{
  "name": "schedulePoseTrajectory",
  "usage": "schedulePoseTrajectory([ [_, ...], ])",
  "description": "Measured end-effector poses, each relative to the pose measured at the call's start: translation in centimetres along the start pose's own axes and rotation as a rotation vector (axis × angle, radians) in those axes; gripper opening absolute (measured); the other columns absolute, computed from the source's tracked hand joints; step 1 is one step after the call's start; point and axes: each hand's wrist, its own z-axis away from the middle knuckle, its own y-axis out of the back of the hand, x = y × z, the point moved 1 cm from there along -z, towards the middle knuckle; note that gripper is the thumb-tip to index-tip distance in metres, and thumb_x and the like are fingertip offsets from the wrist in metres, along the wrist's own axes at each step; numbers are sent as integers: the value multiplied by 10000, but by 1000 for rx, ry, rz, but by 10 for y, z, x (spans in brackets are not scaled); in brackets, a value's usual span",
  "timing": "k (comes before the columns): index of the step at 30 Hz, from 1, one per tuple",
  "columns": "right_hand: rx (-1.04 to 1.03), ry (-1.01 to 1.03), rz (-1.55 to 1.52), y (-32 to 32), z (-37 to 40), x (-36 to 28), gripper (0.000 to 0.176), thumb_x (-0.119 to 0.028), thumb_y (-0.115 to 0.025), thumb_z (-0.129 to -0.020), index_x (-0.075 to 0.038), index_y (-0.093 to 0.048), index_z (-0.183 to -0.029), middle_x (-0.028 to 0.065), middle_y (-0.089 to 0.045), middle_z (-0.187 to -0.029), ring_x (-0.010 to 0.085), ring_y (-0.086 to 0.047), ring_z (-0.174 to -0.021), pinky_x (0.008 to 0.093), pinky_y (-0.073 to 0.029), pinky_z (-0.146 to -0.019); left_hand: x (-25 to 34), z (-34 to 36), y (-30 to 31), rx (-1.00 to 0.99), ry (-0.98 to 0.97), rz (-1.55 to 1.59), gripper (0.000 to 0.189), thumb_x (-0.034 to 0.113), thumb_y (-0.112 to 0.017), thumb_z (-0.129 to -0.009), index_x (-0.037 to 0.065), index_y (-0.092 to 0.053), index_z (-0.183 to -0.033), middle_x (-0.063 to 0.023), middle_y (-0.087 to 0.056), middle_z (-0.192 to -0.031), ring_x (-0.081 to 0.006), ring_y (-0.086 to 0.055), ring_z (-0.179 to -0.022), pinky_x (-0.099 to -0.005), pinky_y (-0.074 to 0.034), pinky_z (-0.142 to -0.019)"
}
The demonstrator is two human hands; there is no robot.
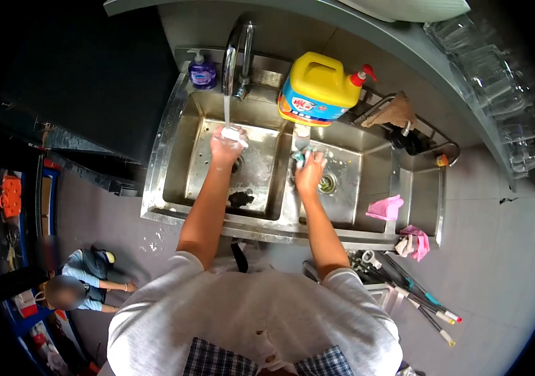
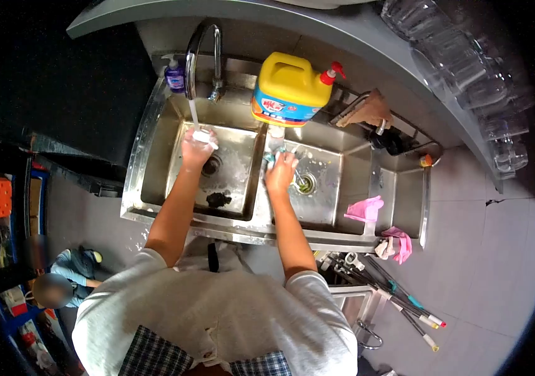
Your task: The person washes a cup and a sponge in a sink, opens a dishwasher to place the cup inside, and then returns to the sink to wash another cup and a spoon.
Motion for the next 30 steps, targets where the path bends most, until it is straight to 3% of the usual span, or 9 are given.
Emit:
schedulePoseTrajectory([
  [5, -296, -31, 154, -15, -6, 3, 394, -230, -693, -660, -105, -580, -1017, 170, -489, -1049, 366, -471, -993, 476, -414, -820, 7, -37, 26, 84, -97, -223, 476, 552, -531, -827, 77, -508, -798, -61, -533, -677, -189, -533, -620, -268, -458, -548],
  [8, -343, -102, 119, 1, -24, -24, 354, -264, -642, -738, -71, -582, -1028, 213, -547, -1044, 374, -530, -974, 466, -436, -801, 28, -36, 39, -85, 292, -263, 502, 590, -531, -808, 89, -506, -807, -45, -523, -635, -166, -516, -529, -263, -451, -480],
  [9, -393, -151, 19, -11, -33, -30, 343, -249, -626, -754, -55, -582, -1032, 227, -565, -1028, 375, -550, -955, 464, -443, -791, 23, -35, 32, 130, 117, -334, 521, 611, -538, -791, 92, -507, -831, -46, -530, -630, -151, -512, -493, -252, -439, -442],
  [12, -515, -92, -324, -52, -62, -84, 307, -191, -550, -808, 11, -577, -1038, 274, -603, -941, 393, -602, -872, 452, -465, -734, 28, -41, 40, 302, 177, -410, 498, 587, -500, -830, 91, -506, -879, -49, -542, -641, -158, -533, -519, -258, -450, -453],
  [16, -661, -1, -840, -128, -76, -159, 190, -149, -520, -820, -15, -596, -932, 112, -633, -780, 258, -603, -659, 366, -470, -617, 37, -26, 76, 90, -94, -276, 138, 161, -544, -887, 59, -518, -976, -65, -585, -836, -180, -580, -689, -290, -501, -548],
  [18, -831, -419, -1190, -132, -81, -180, 264, -330, -549, -882, -101, -533, -750, -7, -484, -609, 105, -476, -534, 264, -383, -473, 58, -7, 87, -163, -450, -1026, 193, -7, -513, -845, 22, -508, -1035, -115, -579, -960, -227, -595, -807, -338, -539, -651],
  [20, -729, -419, -946, -137, -85, -188, 329, -390, -529, -894, -102, -516, -735, -13, -458, -586, 108, -447, -507, 269, -355, -437, 51, -6, 101, 222, -55, -381, 227, -20, -502, -843, 9, -498, -1068, -143, -577, -986, -254, -601, -843, -358, -551, -694],
  [26, -783, -405, -1353, -118, -67, -203, 390, -409, -503, -904, -96, -453, -677, -1, -427, -554, 119, -416, -472, 260, -347, -414, 51, -10, 100, 70, -44, -366, 287, -70, -519, -781, -10, -542, -1061, -136, -585, -993, -252, -601, -883, -359, -534, -735],
  [30, -793, -460, -1080, -104, -76, -197, 410, -414, -461, -921, -84, -446, -679, 30, -437, -553, 128, -405, -432, 276, -328, -366, 38, -6, 60, 132, -134, -379, 250, -45, -532, -803, 9, -554, -1046, -107, -598, -928, -219, -605, -831, -341, -528, -697],
])
